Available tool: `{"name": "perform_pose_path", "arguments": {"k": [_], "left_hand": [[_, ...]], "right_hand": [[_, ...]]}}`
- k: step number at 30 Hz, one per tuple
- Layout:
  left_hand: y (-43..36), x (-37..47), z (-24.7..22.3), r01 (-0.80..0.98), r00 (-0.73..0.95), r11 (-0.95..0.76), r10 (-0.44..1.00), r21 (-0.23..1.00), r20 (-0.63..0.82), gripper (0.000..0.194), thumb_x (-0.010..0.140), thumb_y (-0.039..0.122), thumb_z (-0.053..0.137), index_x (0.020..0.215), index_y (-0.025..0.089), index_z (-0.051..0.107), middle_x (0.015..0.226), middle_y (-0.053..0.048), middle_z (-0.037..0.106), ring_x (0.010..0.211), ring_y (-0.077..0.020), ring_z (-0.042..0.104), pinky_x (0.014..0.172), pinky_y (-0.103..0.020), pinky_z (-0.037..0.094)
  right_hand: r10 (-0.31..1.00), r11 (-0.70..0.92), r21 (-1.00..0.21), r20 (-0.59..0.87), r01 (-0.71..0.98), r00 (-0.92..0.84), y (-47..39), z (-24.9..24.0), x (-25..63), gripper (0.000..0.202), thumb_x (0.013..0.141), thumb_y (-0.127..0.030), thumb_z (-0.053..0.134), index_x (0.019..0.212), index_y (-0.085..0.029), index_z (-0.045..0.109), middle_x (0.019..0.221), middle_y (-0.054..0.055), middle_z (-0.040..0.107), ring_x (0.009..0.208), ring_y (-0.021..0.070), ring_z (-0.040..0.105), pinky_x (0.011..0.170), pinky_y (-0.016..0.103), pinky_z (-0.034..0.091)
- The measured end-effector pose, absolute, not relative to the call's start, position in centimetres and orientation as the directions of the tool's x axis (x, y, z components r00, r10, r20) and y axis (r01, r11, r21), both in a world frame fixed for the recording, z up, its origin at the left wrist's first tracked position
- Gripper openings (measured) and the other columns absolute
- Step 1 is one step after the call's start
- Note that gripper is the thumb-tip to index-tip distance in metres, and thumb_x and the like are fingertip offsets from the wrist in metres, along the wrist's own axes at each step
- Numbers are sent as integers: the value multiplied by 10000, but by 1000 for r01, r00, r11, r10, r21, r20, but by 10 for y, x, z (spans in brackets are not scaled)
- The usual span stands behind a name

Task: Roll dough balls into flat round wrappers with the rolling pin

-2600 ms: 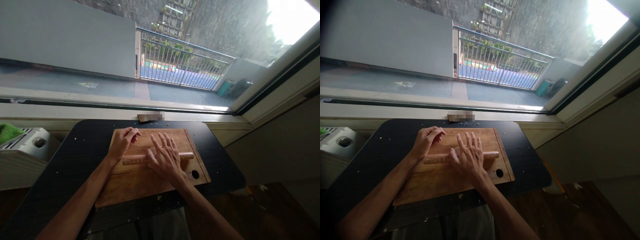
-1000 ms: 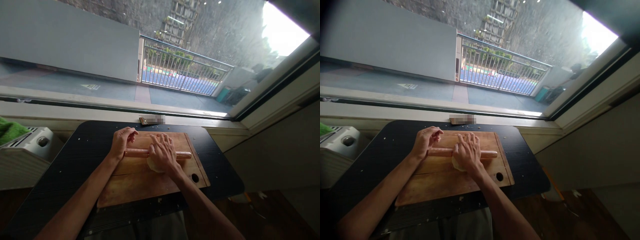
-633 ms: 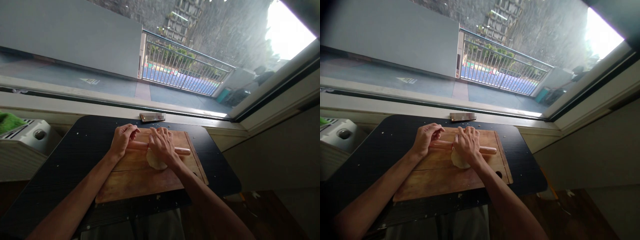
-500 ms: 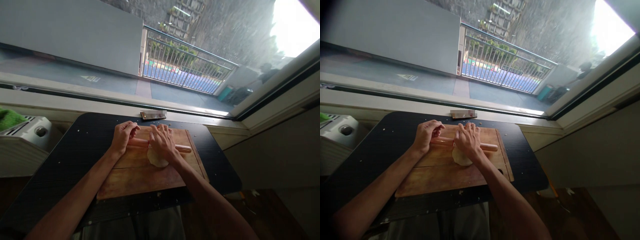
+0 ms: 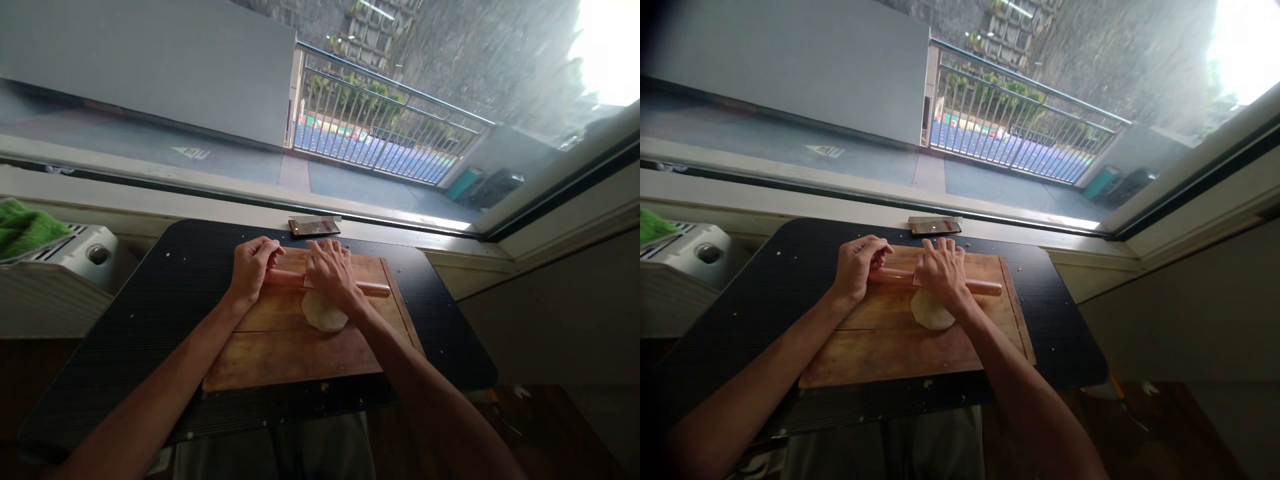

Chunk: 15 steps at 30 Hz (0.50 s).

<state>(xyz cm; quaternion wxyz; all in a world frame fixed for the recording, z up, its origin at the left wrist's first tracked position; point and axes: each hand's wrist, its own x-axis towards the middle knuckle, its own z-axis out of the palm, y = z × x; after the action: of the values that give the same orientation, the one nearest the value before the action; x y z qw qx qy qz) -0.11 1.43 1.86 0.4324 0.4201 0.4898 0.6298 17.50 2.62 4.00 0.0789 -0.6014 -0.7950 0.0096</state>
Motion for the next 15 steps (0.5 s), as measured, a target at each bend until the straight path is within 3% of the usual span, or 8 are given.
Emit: {"name": "perform_pose_path", "arguments": {"k": [9, 15], "left_hand": [[15, -3, 17, -141, -281, -156, 953, 978, 111, 256, 795, 370, 711, 610, 193, 721, 553, -1, 562, 528, -111, 491, 500, -236, 376], [16, -3, 21, -189, -277, -172, 954, 967, 115, 244, 762, 352, 687, 576, 195, 704, 538, -10, 557, 524, -116, 485, 511, -253, 382]], "right_hand": [[962, 264, -111, 101, 958, -254, 20, 40, 175, 492, 1107, -301, 399, 1548, -244, 612, 1450, 166, 662, 1358, 356, 540, 1147, 546, 430], [951, 308, -113, 71, 945, -301, 8, 37, 177, 570, 1107, -303, 427, 1671, -272, 511, 1665, 154, 540, 1556, 371, 419, 1244, 617, 363]]}}
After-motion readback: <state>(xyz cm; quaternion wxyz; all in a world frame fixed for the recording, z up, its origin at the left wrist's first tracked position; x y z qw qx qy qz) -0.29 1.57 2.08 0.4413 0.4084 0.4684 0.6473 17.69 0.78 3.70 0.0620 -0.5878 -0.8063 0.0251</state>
